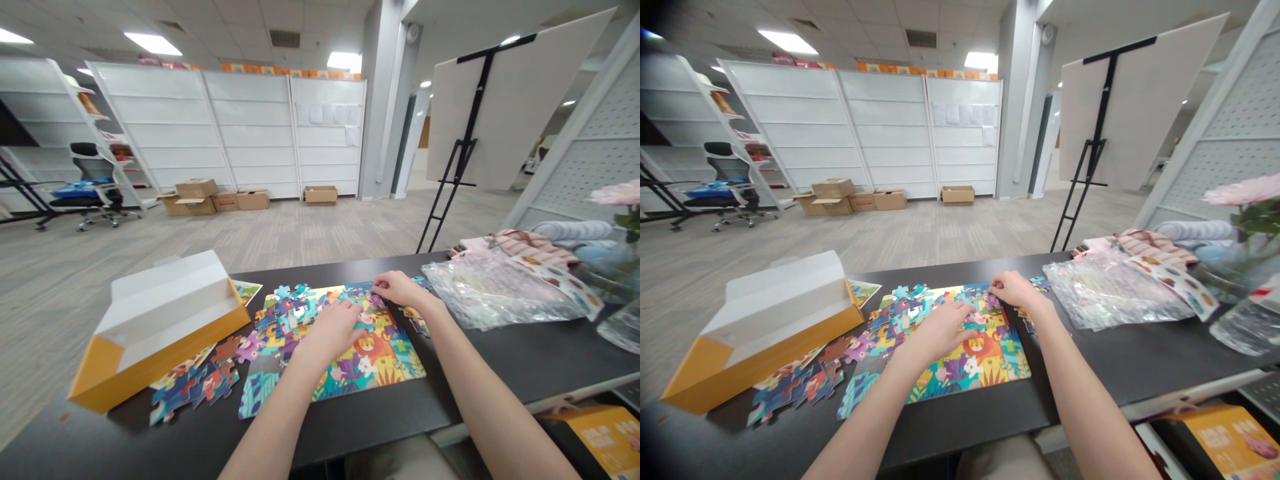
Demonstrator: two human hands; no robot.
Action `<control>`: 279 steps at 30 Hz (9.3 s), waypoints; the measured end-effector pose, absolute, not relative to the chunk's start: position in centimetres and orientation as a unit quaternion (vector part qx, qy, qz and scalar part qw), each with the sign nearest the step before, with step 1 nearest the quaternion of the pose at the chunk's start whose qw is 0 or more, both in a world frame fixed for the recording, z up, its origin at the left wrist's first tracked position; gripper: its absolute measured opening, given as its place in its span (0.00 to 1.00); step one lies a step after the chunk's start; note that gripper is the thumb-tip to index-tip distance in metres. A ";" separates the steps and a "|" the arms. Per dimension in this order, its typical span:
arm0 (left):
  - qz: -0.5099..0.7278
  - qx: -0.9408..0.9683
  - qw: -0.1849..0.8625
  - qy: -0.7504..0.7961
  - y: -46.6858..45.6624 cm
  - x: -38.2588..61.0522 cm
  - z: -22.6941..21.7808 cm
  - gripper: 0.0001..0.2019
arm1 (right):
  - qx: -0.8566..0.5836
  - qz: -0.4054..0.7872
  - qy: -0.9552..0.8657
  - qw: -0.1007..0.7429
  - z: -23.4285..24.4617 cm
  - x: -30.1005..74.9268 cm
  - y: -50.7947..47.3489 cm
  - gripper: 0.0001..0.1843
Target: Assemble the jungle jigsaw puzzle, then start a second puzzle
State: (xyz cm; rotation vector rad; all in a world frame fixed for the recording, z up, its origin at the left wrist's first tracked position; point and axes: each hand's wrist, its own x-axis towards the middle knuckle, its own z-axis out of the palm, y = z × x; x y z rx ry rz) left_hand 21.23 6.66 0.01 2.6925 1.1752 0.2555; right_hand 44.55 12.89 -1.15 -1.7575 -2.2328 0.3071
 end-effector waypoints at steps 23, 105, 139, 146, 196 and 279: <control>0.087 0.903 0.085 0.411 6.7 21.5 -0.5 0.17 | -0.700 0.060 -0.692 0.164 0.2 47.9 12.8 0.13; 0.192 0.903 0.170 0.345 0.0 17.5 -1.8 0.18 | -0.448 0.435 -0.773 -0.108 2.7 40.2 8.2 0.30; 0.152 0.946 0.024 0.284 -0.7 19.3 -1.9 0.13 | -0.592 0.176 -0.739 0.268 -3.2 45.2 -4.3 0.16; 0.164 0.952 0.019 0.256 -0.9 19.3 -2.0 0.10 | -0.581 0.138 -0.736 0.319 -4.6 44.2 -6.1 0.13; 0.168 0.931 0.021 0.322 -1.9 21.3 -2.2 0.09 | -0.557 0.015 -0.756 0.343 -5.9 43.9 -6.4 0.08; 0.005 0.748 0.096 0.656 3.1 3.6 0.9 0.16 | -0.556 0.043 -0.733 0.389 -5.5 43.9 -6.3 0.09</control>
